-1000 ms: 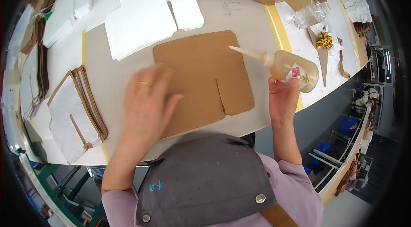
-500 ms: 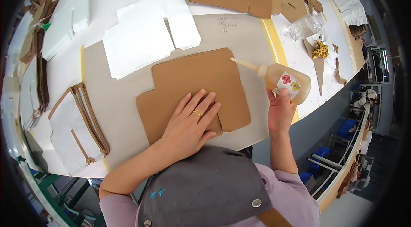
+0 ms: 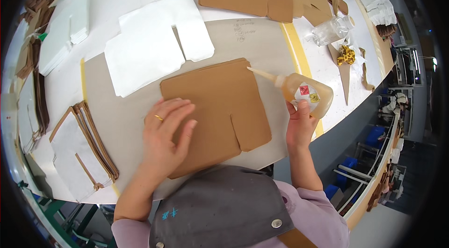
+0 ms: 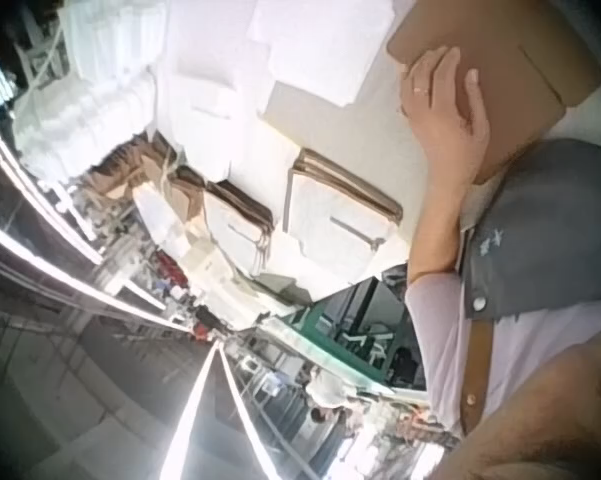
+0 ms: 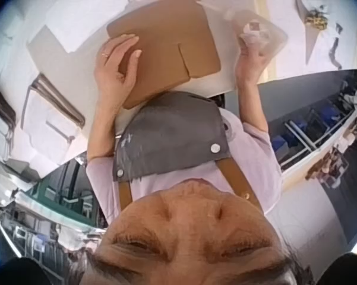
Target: Applying glue and lining material to cardboard box components.
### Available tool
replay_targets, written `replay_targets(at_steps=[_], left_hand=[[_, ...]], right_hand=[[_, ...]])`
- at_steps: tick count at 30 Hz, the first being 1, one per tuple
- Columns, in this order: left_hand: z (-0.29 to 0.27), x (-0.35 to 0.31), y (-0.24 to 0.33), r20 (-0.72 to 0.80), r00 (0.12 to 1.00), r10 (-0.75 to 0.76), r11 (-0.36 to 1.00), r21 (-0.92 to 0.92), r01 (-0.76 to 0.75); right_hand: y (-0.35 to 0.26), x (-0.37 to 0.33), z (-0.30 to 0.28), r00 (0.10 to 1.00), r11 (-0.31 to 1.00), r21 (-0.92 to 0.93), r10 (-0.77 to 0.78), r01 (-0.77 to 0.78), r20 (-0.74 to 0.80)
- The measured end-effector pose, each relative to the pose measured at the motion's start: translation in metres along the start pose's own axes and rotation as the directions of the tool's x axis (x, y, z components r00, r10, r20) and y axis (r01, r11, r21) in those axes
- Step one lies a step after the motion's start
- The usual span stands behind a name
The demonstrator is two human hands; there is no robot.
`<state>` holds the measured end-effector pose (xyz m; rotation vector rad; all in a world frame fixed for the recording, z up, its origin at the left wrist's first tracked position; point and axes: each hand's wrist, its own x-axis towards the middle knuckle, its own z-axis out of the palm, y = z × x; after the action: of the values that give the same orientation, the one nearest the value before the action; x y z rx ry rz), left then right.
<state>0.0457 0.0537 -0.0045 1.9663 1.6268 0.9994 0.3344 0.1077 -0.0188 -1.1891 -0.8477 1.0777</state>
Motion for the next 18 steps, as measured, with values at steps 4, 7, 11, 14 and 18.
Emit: replay_targets(at_steps=[4, 7, 11, 14, 18], left_hand=[[-0.008, 0.003, -0.009, -0.183, 0.974, -0.131, 0.991, 0.004, 0.134], [-0.005, 0.006, 0.001, -0.11, 0.983, -0.144, 0.988, -0.062, 0.138], [0.038, -0.002, 0.032, 0.126, 0.942, 0.311, 0.95, -0.006, -0.313], [0.068, -0.004, 0.034, 0.145, 0.886, 0.441, 0.885, 0.096, -0.456], [0.068, 0.003, 0.039, 0.198, 0.963, 0.181, 0.941, -0.32, -0.111]], right_hand=[[0.002, -0.001, 0.002, 0.999, 0.999, -0.007, 0.035, -0.035, 0.001], [-0.001, 0.01, -0.004, 0.983, 0.959, 0.225, 0.181, -0.175, -0.006], [-0.001, 0.017, 0.004, 0.973, 0.904, 0.36, 0.216, -0.229, 0.078], [0.003, 0.016, 0.003, 0.971, 0.911, 0.338, 0.23, -0.237, 0.061], [0.0, 0.014, 0.001, 0.968, 0.897, 0.367, 0.249, -0.245, 0.037]])
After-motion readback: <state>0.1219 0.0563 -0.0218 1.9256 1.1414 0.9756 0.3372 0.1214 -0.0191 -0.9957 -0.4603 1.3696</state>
